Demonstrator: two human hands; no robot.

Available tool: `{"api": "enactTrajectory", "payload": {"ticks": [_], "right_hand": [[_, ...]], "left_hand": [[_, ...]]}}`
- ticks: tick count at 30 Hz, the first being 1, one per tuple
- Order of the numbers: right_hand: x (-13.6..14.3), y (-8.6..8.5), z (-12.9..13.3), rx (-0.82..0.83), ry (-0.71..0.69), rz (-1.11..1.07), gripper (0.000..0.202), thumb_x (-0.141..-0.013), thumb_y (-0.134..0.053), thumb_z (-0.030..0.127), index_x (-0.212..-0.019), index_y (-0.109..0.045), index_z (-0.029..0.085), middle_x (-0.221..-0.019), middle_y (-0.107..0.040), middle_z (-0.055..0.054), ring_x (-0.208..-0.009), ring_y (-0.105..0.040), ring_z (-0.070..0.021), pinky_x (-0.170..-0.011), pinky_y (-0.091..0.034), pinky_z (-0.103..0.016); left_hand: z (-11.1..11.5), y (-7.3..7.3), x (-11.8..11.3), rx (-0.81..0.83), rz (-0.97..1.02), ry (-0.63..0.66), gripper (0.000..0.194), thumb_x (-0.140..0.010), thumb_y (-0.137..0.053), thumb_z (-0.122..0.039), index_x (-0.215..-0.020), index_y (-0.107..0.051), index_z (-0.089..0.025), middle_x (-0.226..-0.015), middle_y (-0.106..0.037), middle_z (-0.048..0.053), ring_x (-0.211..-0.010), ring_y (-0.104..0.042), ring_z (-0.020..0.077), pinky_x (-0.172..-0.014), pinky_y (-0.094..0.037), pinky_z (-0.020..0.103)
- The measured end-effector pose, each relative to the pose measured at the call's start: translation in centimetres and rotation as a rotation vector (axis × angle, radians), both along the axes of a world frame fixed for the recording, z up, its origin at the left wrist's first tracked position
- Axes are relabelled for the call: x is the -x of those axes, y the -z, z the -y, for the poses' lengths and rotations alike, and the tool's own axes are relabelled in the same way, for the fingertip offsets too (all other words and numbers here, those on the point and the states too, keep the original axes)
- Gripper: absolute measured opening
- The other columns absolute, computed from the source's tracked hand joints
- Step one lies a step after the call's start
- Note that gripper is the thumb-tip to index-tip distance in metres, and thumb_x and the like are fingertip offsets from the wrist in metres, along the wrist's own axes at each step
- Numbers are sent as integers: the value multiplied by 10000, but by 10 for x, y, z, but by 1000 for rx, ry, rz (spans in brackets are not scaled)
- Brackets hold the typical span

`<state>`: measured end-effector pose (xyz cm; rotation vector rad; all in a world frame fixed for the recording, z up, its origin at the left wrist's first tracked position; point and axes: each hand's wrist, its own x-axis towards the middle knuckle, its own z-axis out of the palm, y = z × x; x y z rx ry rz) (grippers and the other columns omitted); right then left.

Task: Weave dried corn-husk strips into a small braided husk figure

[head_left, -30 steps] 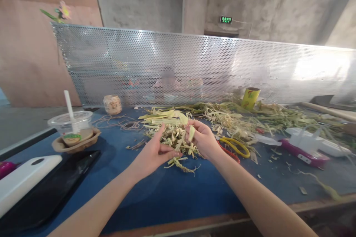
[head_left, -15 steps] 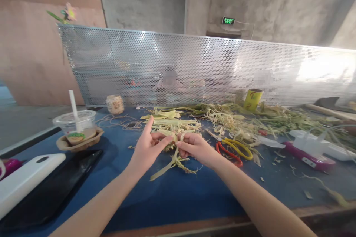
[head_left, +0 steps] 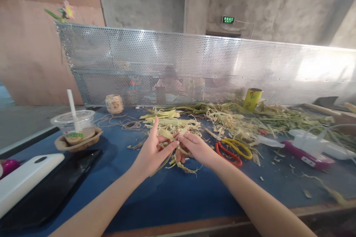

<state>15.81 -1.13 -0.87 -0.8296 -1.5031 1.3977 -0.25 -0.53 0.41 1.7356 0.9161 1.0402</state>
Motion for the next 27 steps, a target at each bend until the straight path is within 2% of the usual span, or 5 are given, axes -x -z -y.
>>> {"api": "enactTrajectory", "payload": {"ticks": [5,10,15,22,27], "right_hand": [[2,2,3,-95,4,205,173,-909,-358,375,-891,-427,218,-551,-606,29,-429,-550,-110,-464,-415,-222],[-4,4,3,-384,325,588,206,-890,-431,311,-1076,-494,249,-732,-637,0,-554,-600,-133,-572,-424,-248],[-10,-2,3,-555,475,841,224,-884,-441,282,-728,-576,195,-693,-607,-21,-639,-552,-145,-599,-374,-233],[-12,-4,3,-681,471,890,201,-863,-435,249,-685,-508,190,-645,-535,2,-587,-471,-114,-553,-304,-205],[-10,-5,7,-627,479,855,105,-838,-454,251,-754,-493,202,-594,-479,33,-511,-407,-102,-510,-268,-211]], "left_hand": [[-3,7,-2,-107,-94,-85,930,-831,-544,-379,-1437,129,-164,-688,-673,9,-584,-569,159,-590,-430,277],[-8,10,0,-127,-38,-113,920,-832,-540,-370,-1439,127,-190,-674,-670,9,-484,-570,151,-545,-450,282],[-3,4,-1,-34,-13,-64,963,-804,-580,-387,-1440,113,-174,-657,-652,-2,-499,-598,159,-567,-475,296],[2,-3,-3,140,57,9,1012,-767,-646,-304,-1436,103,-180,-646,-634,-23,-400,-540,115,-409,-442,236],[-2,3,-4,166,108,24,1039,-765,-653,-258,-1430,143,-183,-683,-636,-9,-431,-555,124,-355,-449,225]]}}
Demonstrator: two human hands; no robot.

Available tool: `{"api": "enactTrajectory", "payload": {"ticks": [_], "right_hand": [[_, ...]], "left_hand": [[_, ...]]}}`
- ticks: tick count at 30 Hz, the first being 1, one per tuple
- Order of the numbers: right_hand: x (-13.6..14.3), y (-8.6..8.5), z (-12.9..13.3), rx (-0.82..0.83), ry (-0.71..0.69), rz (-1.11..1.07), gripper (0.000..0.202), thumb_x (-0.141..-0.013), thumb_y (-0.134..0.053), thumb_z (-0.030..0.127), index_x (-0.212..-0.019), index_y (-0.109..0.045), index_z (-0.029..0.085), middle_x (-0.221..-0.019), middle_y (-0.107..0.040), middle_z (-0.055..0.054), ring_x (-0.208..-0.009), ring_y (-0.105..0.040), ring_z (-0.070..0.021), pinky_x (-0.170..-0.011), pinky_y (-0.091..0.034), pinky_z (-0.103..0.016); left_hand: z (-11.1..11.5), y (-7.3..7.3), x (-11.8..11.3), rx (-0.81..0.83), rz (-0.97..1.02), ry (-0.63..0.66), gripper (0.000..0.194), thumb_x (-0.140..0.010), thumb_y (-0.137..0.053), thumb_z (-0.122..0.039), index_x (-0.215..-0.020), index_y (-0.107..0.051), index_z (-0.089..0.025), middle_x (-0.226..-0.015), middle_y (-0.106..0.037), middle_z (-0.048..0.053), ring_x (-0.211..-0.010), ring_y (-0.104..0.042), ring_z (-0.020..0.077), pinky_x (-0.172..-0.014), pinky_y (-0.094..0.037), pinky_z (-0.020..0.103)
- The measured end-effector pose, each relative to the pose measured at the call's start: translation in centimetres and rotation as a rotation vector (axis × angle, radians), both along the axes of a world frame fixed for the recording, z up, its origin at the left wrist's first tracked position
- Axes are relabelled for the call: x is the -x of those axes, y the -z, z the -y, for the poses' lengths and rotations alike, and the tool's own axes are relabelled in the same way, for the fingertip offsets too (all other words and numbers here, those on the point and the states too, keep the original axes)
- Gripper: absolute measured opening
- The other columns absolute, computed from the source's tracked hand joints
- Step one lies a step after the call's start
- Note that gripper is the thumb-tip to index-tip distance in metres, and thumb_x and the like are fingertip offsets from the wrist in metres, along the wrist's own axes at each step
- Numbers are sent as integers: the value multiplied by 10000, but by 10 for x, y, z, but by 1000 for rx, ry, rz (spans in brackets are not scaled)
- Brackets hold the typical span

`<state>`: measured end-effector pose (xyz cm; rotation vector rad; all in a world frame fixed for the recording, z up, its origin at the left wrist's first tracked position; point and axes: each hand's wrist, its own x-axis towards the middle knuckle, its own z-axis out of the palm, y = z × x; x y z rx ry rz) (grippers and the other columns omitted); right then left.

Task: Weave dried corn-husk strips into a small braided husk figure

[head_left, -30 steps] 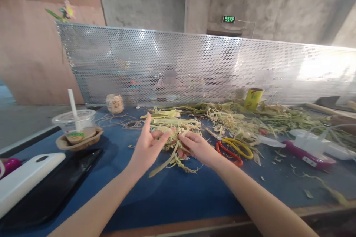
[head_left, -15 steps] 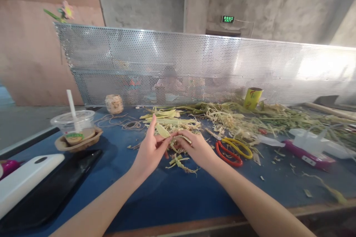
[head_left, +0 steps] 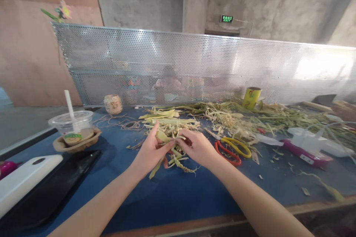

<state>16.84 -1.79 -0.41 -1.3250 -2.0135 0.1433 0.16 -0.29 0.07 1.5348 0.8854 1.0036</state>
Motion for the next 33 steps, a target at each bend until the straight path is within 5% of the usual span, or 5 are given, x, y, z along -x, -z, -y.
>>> {"api": "enactTrajectory", "payload": {"ticks": [5,13,16,24,33], "right_hand": [[0,1,0,65,-43,-169,115,-827,-452,252,-731,-492,203,-565,-466,45,-503,-390,-98,-512,-291,-215],[-8,-3,-11,180,-120,-567,179,-804,-479,325,-686,-450,194,-512,-388,71,-456,-360,-80,-475,-298,-214],[-7,-3,-8,271,-165,-479,243,-832,-472,417,-737,-451,194,-539,-432,62,-473,-388,-83,-469,-306,-210],[-8,-9,1,235,-240,-152,282,-829,-518,371,-630,-536,173,-552,-407,51,-495,-333,-68,-465,-256,-204],[-22,-25,1,266,-290,-213,295,-802,-522,272,-533,-486,157,-508,-399,49,-495,-350,-69,-498,-289,-212]], "left_hand": [[0,1,1,4,-13,80,992,-799,-620,-269,-1431,141,-193,-625,-614,-50,-378,-537,98,-392,-470,218],[5,-2,2,-28,-19,134,978,-813,-595,-277,-1423,169,-249,-826,-689,47,-604,-657,181,-372,-511,241],[3,-2,3,-28,45,111,1106,-730,-688,-241,-1421,176,-216,-877,-677,64,-749,-668,233,-362,-512,244],[1,-4,6,-26,21,32,1066,-755,-667,-246,-1424,162,-218,-696,-679,1,-366,-549,112,-370,-468,240],[-5,-8,8,-47,120,13,1134,-716,-705,-201,-1419,185,-176,-788,-658,38,-687,-634,182,-433,-516,237]]}}
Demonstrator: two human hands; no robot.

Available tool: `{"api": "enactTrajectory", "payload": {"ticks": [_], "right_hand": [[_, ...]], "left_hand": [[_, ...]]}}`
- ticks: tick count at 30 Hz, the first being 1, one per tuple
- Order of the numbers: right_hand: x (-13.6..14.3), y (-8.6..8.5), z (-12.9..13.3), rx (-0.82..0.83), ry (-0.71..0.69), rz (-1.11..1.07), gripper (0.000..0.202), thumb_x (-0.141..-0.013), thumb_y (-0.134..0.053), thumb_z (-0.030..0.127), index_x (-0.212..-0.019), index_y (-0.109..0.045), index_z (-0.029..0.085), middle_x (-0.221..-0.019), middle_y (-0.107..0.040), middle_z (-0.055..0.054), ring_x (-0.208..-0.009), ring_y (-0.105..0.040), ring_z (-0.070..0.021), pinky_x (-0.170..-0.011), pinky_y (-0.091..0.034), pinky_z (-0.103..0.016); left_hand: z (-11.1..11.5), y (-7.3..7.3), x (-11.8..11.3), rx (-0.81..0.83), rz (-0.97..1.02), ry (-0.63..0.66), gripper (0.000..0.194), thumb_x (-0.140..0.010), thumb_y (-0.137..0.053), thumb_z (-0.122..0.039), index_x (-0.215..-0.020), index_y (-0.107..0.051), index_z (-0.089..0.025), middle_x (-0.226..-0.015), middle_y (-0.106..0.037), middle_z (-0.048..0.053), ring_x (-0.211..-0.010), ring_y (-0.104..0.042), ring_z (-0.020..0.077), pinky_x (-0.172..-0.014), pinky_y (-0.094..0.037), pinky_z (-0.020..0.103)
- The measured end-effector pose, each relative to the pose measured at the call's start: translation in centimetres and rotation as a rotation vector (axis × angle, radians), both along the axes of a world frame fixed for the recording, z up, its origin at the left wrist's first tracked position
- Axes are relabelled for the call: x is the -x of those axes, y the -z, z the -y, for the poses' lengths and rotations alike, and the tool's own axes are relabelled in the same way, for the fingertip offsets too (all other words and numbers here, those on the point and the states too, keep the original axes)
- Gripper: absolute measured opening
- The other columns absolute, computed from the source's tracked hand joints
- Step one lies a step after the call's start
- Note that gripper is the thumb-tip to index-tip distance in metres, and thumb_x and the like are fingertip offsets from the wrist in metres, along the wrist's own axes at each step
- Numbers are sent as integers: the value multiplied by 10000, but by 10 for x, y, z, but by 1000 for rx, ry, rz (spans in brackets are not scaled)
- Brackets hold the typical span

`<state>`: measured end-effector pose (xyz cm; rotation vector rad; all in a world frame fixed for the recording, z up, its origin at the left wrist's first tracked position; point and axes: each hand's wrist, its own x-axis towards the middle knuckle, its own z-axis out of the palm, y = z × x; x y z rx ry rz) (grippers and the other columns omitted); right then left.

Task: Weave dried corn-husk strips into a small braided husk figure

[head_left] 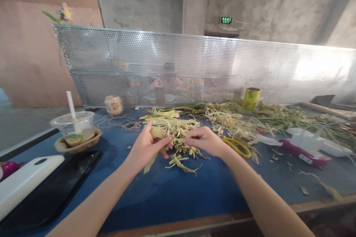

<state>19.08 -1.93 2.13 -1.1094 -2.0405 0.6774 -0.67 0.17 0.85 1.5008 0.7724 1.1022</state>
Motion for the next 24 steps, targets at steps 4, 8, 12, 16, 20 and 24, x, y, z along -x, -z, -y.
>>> {"api": "enactTrajectory", "payload": {"ticks": [4,8,12,16,20,24], "right_hand": [[-2,-2,0,21,45,69,294,-831,-482,292,-570,-514,161,-557,-484,27,-539,-428,-91,-560,-348,-234],[3,4,-1,-101,121,75,226,-825,-530,369,-930,-606,184,-877,-604,-34,-838,-532,-157,-765,-399,-299],[16,16,-5,-5,91,-63,303,-792,-577,366,-1024,-575,171,-714,-582,4,-664,-529,-124,-631,-416,-251],[26,28,-12,145,-9,-267,301,-757,-608,359,-979,-589,157,-595,-544,39,-501,-456,-79,-479,-334,-199],[27,32,-16,158,-106,-448,319,-726,-623,457,-846,-633,162,-689,-596,-2,-598,-533,-105,-544,-404,-221],[26,29,-13,92,-123,-487,306,-723,-622,479,-756,-660,177,-705,-596,-9,-720,-573,-139,-646,-452,-247]], "left_hand": [[0,-2,1,-21,-7,-12,1102,-761,-661,-203,-1400,236,-175,-862,-689,79,-712,-653,193,-398,-480,215],[3,-3,0,-16,-61,41,983,-863,-533,-224,-1364,312,-182,-811,-720,69,-477,-607,116,-460,-499,229],[4,0,-1,-23,-51,94,1055,-843,-560,-192,-1318,379,-259,-979,-710,104,-453,-607,117,-456,-519,256],[2,4,-2,-39,-36,102,1064,-835,-570,-206,-1313,376,-304,-1029,-695,117,-419,-591,112,-407,-503,250],[4,5,-5,-53,-39,121,1064,-838,-564,-251,-1302,394,-269,-904,-710,98,-637,-682,215,-397,-497,238],[10,0,-7,-25,-28,130,1085,-821,-588,-243,-1319,377,-233,-828,-715,72,-483,-620,143,-402,-479,225]]}}
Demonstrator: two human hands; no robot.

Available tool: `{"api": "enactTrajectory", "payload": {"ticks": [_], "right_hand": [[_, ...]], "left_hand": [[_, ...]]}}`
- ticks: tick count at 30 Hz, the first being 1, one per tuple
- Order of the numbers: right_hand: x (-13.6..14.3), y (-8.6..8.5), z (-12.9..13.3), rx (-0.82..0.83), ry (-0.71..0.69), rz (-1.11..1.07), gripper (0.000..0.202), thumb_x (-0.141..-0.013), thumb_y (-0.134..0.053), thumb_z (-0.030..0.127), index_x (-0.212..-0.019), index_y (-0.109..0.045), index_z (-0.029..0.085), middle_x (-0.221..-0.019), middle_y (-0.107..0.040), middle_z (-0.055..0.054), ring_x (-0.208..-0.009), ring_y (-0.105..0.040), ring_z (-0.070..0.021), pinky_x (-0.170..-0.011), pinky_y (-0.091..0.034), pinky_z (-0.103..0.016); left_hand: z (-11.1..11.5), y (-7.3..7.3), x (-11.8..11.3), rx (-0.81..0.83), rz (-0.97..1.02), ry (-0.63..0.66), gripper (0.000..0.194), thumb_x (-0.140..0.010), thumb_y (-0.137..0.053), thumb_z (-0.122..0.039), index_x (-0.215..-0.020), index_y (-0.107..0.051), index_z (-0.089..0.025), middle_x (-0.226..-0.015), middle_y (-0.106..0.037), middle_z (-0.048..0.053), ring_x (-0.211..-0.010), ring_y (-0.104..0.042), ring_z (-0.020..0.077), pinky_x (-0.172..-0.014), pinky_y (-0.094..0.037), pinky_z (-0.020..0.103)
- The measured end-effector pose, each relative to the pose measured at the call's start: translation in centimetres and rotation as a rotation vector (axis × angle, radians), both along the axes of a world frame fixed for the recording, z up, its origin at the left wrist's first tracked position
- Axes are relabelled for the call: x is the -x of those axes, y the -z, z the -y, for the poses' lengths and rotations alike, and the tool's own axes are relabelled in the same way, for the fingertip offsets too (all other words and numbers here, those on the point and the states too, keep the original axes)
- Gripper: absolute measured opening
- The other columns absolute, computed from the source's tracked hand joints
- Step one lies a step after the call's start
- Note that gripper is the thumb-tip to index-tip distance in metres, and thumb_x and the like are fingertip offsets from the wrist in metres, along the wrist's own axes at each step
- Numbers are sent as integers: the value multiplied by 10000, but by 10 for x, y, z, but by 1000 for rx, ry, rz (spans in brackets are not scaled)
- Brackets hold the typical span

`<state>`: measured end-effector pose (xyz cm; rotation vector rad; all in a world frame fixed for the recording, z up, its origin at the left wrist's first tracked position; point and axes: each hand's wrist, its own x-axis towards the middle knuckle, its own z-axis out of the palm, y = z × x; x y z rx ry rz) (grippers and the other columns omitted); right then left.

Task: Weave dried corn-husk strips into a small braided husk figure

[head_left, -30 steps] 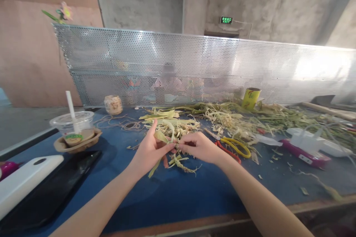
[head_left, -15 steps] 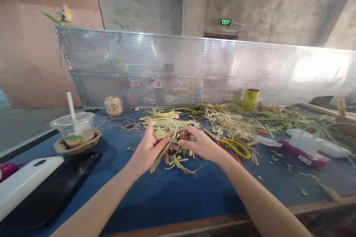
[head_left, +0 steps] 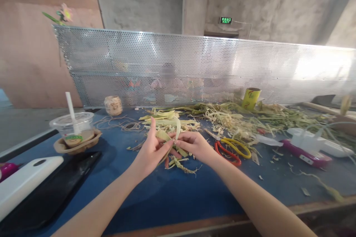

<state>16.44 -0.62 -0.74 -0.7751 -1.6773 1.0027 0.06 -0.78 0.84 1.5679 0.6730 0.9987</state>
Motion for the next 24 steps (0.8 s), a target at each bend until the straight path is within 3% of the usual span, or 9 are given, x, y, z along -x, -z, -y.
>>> {"api": "enactTrajectory", "payload": {"ticks": [3,5,10,16,21,24], "right_hand": [[0,-1,1,19,91,84,334,-759,-580,466,-660,-646,154,-494,-444,41,-488,-434,-80,-486,-371,-212],[1,-1,1,30,159,54,309,-737,-604,448,-666,-658,152,-466,-437,51,-436,-374,-62,-445,-338,-204],[1,-3,1,52,230,-101,277,-591,-720,450,-647,-712,179,-634,-662,-22,-578,-565,-135,-556,-468,-259],[-4,-9,2,-3,356,-32,260,-607,-717,440,-592,-707,181,-638,-669,-28,-635,-591,-167,-597,-470,-283],[-8,-9,2,2,247,94,313,-705,-650,400,-888,-644,146,-740,-627,-29,-693,-580,-145,-606,-453,-265],[-8,-10,5,34,126,208,321,-685,-688,357,-911,-579,157,-746,-615,-9,-641,-554,-112,-572,-436,-237]], "left_hand": [[2,-3,0,10,-15,-17,1112,-797,-622,-251,-1341,345,-188,-671,-702,24,-368,-537,101,-405,-449,217],[2,-2,1,14,-43,-19,1129,-787,-633,-263,-1338,348,-173,-634,-694,17,-379,-538,103,-414,-436,214],[0,0,2,40,-91,-13,1110,-794,-624,-281,-1347,333,-179,-601,-688,6,-373,-523,100,-396,-407,199],[3,-1,-2,52,-35,5,1172,-758,-666,-208,-1333,354,-155,-620,-685,3,-486,-598,142,-400,-449,208],[1,2,0,73,58,-52,1204,-695,-712,-153,-1382,276,-184,-766,-699,40,-612,-659,186,-375,-469,209],[-3,2,2,62,81,-106,1191,-674,-720,-124,-1408,216,-193,-795,-698,42,-492,-612,137,-358,-464,211]]}}
